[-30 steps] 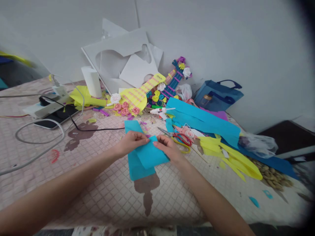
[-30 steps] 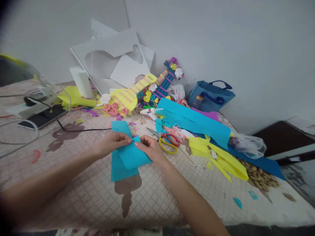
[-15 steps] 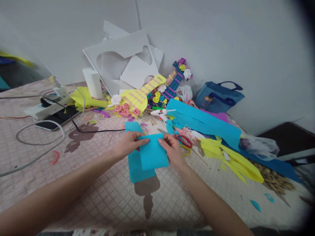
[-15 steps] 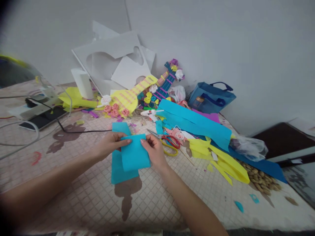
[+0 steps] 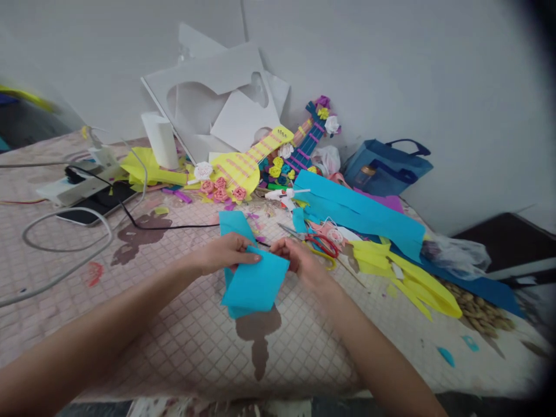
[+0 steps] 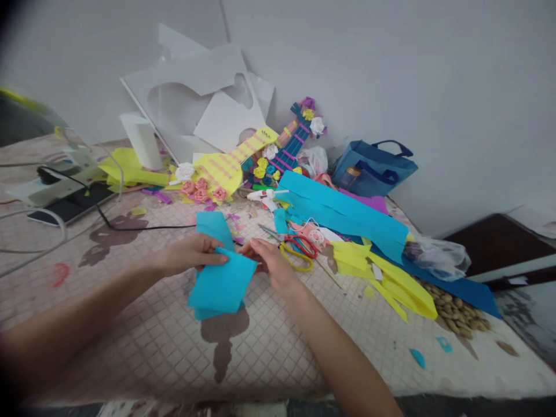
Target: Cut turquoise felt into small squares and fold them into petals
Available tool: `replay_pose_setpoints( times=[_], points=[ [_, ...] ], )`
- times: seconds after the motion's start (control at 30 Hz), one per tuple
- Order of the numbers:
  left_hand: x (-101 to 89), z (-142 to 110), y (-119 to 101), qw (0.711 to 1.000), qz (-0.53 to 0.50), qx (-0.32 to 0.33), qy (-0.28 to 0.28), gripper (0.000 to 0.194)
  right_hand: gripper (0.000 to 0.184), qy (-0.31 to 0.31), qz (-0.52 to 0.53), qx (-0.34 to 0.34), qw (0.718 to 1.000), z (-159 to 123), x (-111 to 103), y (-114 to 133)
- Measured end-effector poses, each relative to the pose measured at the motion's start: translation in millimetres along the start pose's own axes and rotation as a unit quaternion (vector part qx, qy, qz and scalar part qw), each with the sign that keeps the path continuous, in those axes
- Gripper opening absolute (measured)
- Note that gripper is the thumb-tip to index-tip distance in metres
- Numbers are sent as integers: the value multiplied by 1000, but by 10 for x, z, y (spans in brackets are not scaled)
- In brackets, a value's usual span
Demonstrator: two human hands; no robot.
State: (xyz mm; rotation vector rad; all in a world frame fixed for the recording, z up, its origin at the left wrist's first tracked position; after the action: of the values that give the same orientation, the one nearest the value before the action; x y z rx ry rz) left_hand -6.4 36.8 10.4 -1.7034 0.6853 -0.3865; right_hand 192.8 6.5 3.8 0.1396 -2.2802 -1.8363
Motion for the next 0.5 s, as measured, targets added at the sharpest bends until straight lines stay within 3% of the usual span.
replay_pose_setpoints(
  times=[0.1, 0.2, 0.4, 0.5],
  points=[
    [-11, -31, -18, 996, 59, -7, 66, 37, 34, 55, -86, -6, 995, -37, 31, 32],
    [8, -22, 2, 992, 99, 1, 78, 36, 29, 81, -129, -38, 988, -42, 81, -9],
    [26, 38, 57, 998, 62, 14, -12, 49, 23, 23, -129, -81, 988, 28, 68, -105],
    [-20, 39, 48, 998, 55, 15, 7, 46, 24, -11, -126, -91, 988, 54, 33, -108]
  ],
)
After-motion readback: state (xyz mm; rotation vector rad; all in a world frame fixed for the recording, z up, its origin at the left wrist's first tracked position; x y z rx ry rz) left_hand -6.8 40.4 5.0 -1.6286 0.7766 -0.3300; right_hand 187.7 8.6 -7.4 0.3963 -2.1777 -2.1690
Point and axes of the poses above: each hand's wrist, its own z-axis towards the middle knuckle, its own x-axis out of the palm, y = z × x, the point moved 1 cm from there along z, towards the middle knuckle, and after that the axes turned 6 degrees about -y, right-handed, at the moved point
